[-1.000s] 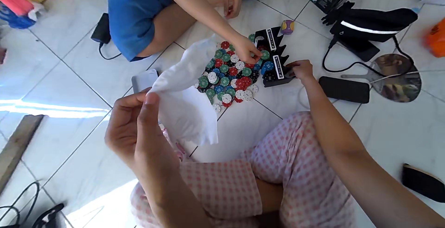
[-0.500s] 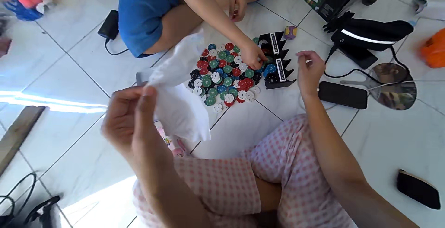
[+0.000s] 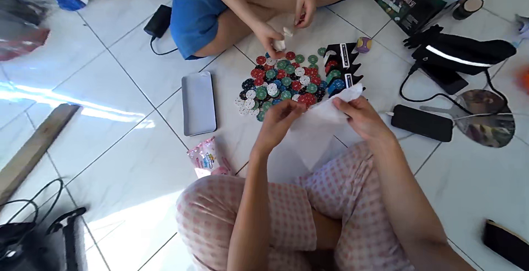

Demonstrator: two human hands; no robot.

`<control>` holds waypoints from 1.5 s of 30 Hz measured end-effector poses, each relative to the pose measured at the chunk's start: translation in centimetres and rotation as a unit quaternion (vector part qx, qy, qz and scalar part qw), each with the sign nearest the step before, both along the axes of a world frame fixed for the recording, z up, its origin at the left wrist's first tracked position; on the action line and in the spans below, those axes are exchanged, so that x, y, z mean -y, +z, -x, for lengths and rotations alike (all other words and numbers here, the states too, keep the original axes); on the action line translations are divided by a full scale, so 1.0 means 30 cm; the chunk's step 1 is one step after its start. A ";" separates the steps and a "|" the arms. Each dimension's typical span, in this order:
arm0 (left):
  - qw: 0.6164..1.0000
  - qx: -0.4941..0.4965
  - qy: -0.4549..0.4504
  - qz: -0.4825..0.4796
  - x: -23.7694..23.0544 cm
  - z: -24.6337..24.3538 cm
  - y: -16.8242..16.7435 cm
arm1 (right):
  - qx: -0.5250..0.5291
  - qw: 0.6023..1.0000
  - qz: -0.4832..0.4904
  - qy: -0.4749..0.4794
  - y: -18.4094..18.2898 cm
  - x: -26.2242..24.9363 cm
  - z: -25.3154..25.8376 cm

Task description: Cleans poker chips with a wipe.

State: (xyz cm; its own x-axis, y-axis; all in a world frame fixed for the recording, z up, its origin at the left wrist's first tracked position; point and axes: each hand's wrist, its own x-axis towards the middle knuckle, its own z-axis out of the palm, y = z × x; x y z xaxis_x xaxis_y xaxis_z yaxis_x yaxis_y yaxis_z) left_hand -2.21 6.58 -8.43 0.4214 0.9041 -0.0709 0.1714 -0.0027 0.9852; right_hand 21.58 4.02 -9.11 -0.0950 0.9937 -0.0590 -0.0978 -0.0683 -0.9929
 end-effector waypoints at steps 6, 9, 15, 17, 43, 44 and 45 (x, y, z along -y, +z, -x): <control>0.916 -0.340 0.193 0.090 -0.109 0.067 -0.217 | -0.003 0.999 0.036 -0.027 0.029 -0.003 -0.046; 0.896 -0.372 0.226 0.087 -0.117 0.048 -0.263 | 0.084 0.996 0.019 -0.031 0.036 -0.005 -0.063; 0.921 -0.379 0.090 -0.032 -0.185 -0.051 -0.297 | 0.444 0.896 -0.002 -0.002 0.189 0.058 -0.027; 0.912 -0.404 0.061 -0.049 -0.203 -0.080 -0.327 | 0.506 0.863 -0.011 0.017 0.259 0.097 -0.004; 0.936 -0.159 0.294 0.107 -0.235 -0.045 -0.408 | 0.495 0.863 -0.102 0.007 0.309 0.180 -0.068; 0.934 -0.142 0.313 0.096 -0.231 -0.041 -0.409 | 0.481 0.871 -0.097 0.006 0.303 0.184 -0.075; 0.931 -0.119 0.337 0.075 -0.225 -0.037 -0.401 | 0.462 0.882 -0.093 -0.003 0.288 0.187 -0.080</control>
